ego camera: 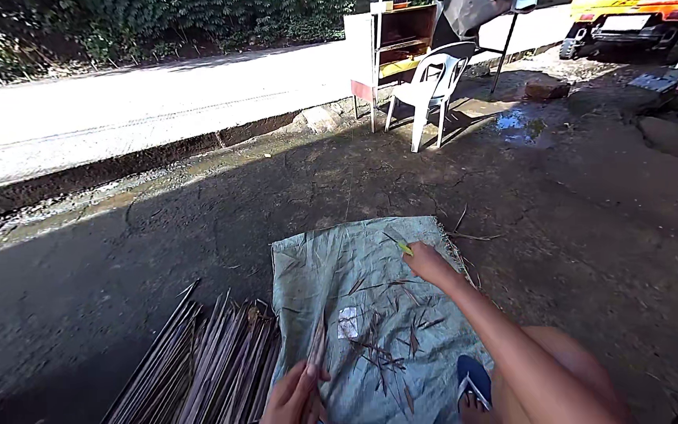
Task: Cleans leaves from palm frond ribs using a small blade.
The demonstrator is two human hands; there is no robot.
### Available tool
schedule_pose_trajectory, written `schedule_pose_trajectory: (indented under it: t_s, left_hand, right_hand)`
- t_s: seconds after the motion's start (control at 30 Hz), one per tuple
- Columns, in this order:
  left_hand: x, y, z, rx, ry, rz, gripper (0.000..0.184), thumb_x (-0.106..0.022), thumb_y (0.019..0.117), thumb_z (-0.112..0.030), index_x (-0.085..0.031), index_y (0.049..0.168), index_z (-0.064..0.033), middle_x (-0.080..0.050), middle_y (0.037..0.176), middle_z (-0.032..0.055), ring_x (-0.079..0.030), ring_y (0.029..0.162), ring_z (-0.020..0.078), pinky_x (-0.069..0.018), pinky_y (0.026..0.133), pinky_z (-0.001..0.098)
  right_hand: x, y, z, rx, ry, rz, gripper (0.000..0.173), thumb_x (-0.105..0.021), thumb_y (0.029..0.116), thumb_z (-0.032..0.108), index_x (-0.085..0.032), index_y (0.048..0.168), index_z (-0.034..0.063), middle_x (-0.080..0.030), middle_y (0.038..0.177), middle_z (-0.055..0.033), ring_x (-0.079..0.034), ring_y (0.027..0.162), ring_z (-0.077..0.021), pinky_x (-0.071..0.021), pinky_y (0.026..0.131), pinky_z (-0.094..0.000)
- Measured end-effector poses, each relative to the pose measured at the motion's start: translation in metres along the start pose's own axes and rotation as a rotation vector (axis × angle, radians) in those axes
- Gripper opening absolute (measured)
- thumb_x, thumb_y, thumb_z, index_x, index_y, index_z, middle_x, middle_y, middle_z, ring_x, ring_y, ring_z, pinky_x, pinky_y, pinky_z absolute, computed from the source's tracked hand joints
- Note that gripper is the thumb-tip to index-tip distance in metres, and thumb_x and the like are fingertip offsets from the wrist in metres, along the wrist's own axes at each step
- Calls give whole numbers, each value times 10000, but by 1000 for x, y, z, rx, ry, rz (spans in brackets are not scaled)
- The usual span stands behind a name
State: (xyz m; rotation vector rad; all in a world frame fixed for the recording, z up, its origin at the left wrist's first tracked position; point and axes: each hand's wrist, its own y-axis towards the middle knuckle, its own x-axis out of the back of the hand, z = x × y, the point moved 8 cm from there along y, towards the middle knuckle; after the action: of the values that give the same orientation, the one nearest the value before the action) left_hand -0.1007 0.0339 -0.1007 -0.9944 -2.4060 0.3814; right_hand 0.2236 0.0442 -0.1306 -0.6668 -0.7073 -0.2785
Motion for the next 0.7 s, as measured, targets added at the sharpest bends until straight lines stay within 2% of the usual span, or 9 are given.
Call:
schedule_pose_trajectory:
  t_s: [0.03, 0.1, 0.17, 0.27, 0.37, 0.47, 0.53, 0.63, 0.7]
  left_hand:
    - [-2, 30, 5, 69, 290, 34, 327, -349, 1123, -186, -604, 1134, 19, -539, 627, 59, -545, 499, 149, -496, 506, 274]
    - [-12, 82, 43, 404, 746, 210, 456, -379, 1127, -295, -574, 1317, 70, -657, 1200, 282, -655, 1128, 400, -495, 984, 552]
    - [-17, 119, 70, 507, 729, 187, 469, -407, 1112, -269, -504, 1383, 100, -563, 1389, 303, -559, 1312, 417, -422, 1092, 576]
    - [-21, 141, 73, 414, 463, -23, 434, -396, 1114, -195, -415, 1468, 55, -610, 1268, 303, -667, 1102, 402, -519, 969, 532]
    - [-37, 140, 94, 468, 387, 45, 391, -369, 1117, -171, -444, 1429, 53, -644, 1155, 235, -686, 902, 291, -553, 857, 439]
    - [-30, 131, 85, 426, -126, -130, 257, -377, 1118, -106, -468, 1302, 49, -542, 858, 82, -507, 541, 100, -488, 551, 249]
    - [-28, 121, 76, 399, -462, -244, 147, -398, 1086, -44, -483, 1189, 18, -543, 817, 52, -500, 522, 76, -482, 517, 222]
    - [-31, 115, 63, 298, -788, -365, 213, -368, 1055, 26, -451, 1251, 5, -580, 923, 61, -577, 658, 74, -525, 632, 217]
    - [-32, 115, 56, 206, -902, -428, 231, -360, 1057, 53, -443, 1268, 10, -602, 959, 55, -609, 713, 67, -538, 674, 209]
  right_hand:
    - [-3, -3, 8, 34, 13, 14, 332, -445, 1101, 208, -603, 1221, -59, -664, 1058, -245, -665, 955, -355, -503, 888, -526]
    - [-12, -11, 19, 72, 3, 46, 325, -440, 1105, 207, -603, 1220, -50, -663, 1035, -232, -665, 931, -339, -508, 877, -512]
    - [-8, -17, 23, 87, -5, 30, 316, -447, 1104, 209, -613, 1202, -41, -668, 1004, -214, -661, 907, -326, -507, 859, -504]
    - [7, -24, 28, 107, 14, -14, 308, -450, 1105, 208, -616, 1191, -37, -668, 980, -201, -658, 895, -321, -507, 844, -499]
    - [1, -26, 26, 127, 21, 27, 307, -450, 1105, 203, -625, 1175, -39, -666, 951, -186, -648, 859, -294, -503, 832, -474]
    - [-14, -25, 29, 148, -23, 125, 312, -451, 1102, 192, -625, 1173, -57, -668, 972, -199, -649, 868, -290, -500, 845, -467]
    - [-31, -26, 31, 150, -17, 203, 322, -451, 1105, 215, -621, 1168, -51, -658, 936, -172, -625, 797, -243, -498, 792, -422]
    - [-63, -36, 37, 141, 82, 370, 387, -421, 1125, 311, -590, 1168, -34, -629, 820, -87, -546, 582, -111, -476, 603, -285]
    - [-91, -50, 43, 123, 145, 517, 458, -386, 1129, 378, -566, 1204, -36, -670, 884, -102, -583, 601, -102, -497, 618, -280]
